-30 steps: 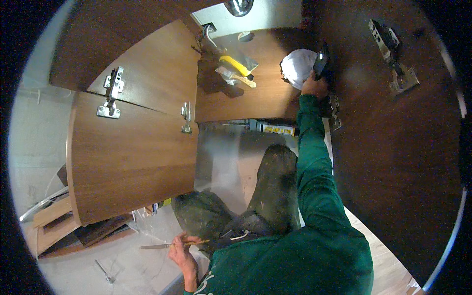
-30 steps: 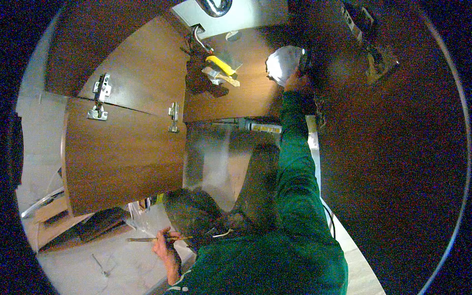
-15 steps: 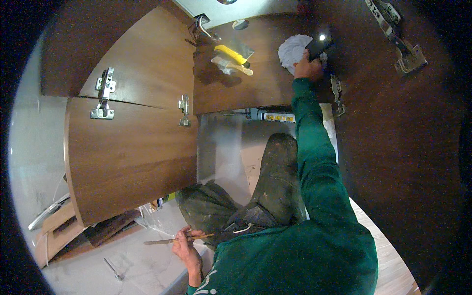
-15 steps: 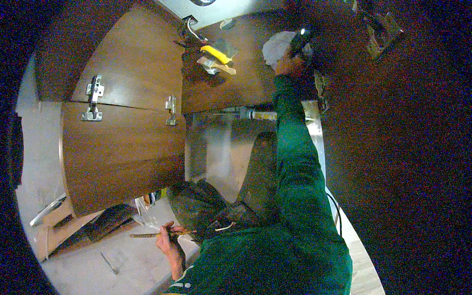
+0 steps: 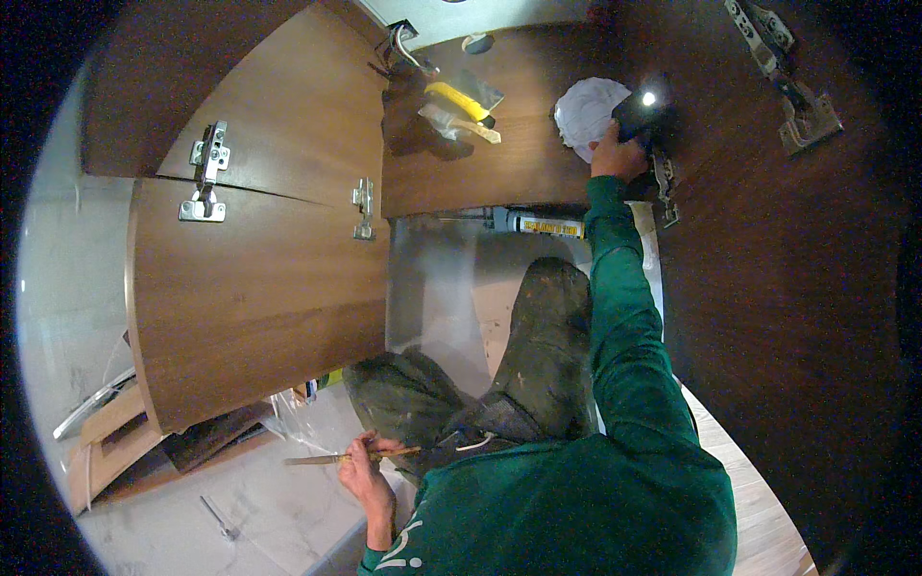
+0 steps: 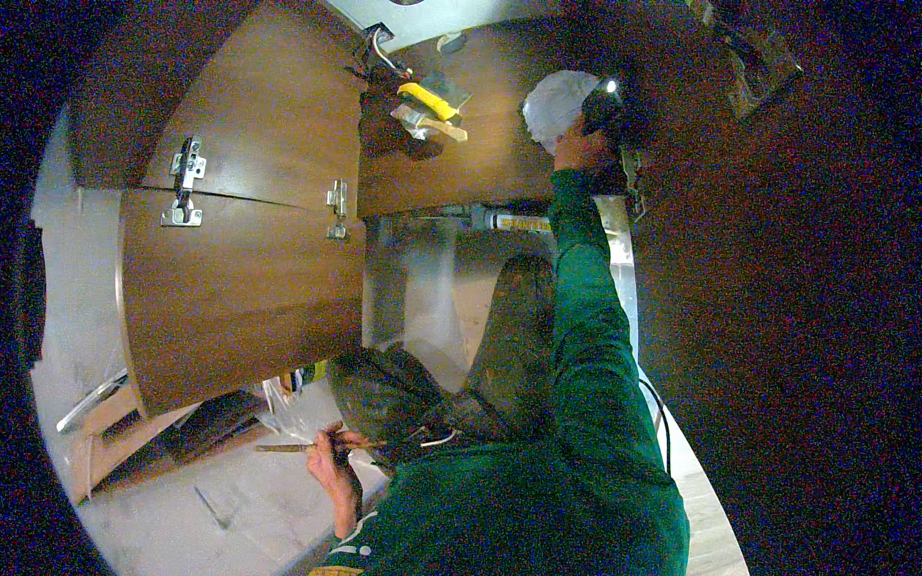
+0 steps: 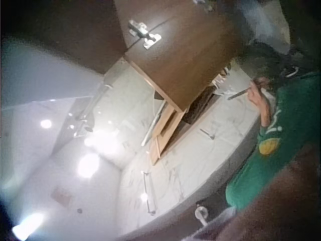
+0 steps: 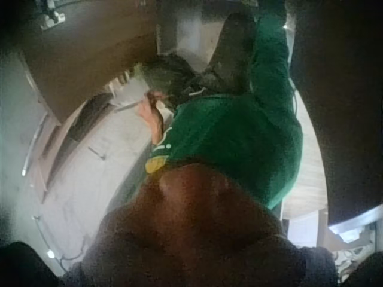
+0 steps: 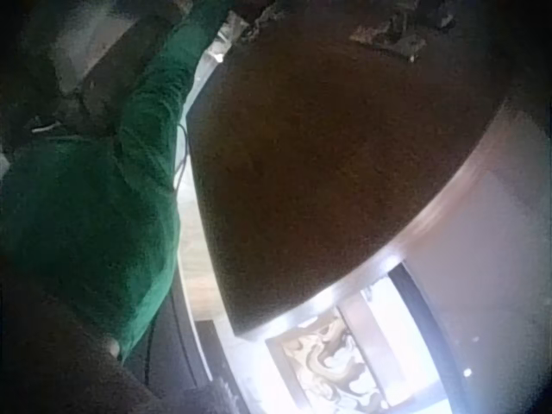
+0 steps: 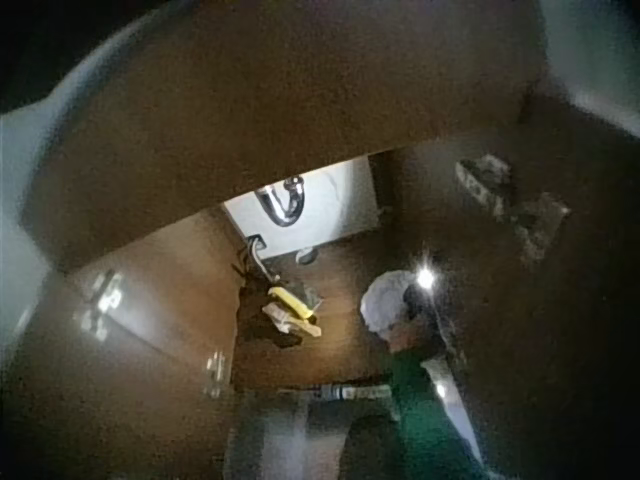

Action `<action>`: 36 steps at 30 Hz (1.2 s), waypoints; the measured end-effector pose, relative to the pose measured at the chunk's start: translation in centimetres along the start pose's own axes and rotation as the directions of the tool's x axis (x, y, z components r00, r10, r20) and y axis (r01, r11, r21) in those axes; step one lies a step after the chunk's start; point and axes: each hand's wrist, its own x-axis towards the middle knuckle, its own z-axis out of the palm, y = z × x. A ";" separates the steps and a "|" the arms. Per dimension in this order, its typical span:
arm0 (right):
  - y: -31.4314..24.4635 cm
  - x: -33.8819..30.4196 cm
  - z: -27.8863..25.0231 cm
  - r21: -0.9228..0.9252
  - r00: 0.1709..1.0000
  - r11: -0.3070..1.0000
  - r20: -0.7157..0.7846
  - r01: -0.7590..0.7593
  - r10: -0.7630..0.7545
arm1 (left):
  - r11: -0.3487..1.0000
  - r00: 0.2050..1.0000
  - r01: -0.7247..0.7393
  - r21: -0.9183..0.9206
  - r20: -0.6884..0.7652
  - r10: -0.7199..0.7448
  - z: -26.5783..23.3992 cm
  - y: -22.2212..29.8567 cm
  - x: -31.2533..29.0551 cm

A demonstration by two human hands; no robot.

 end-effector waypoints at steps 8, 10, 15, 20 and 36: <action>0.0 -0.4 -1.2 0.052 0.986 0.994 0.139 -0.096 0.088 | 0.992 0.998 -0.039 -0.119 0.038 0.044 1.1 0.4 0.1; -0.3 -0.9 -2.3 0.026 0.994 0.995 0.043 -0.100 0.098 | 0.992 0.997 -0.041 -0.119 0.066 0.049 1.7 0.7 0.2; -1.3 -5.7 -7.6 0.493 0.996 0.865 0.048 -0.087 0.072 | 0.969 0.964 -0.243 0.041 0.123 0.236 3.3 1.7 1.4; -2.6 -14.0 -13.9 0.645 0.875 0.686 0.484 -0.336 -0.027 | 0.821 0.831 -0.536 0.197 0.293 0.473 4.4 3.7 4.7; -13.1 -22.2 -32.8 0.894 0.289 0.448 0.433 -0.013 -0.854 | 0.796 0.782 -0.605 -0.020 0.171 0.599 2.8 4.9 4.5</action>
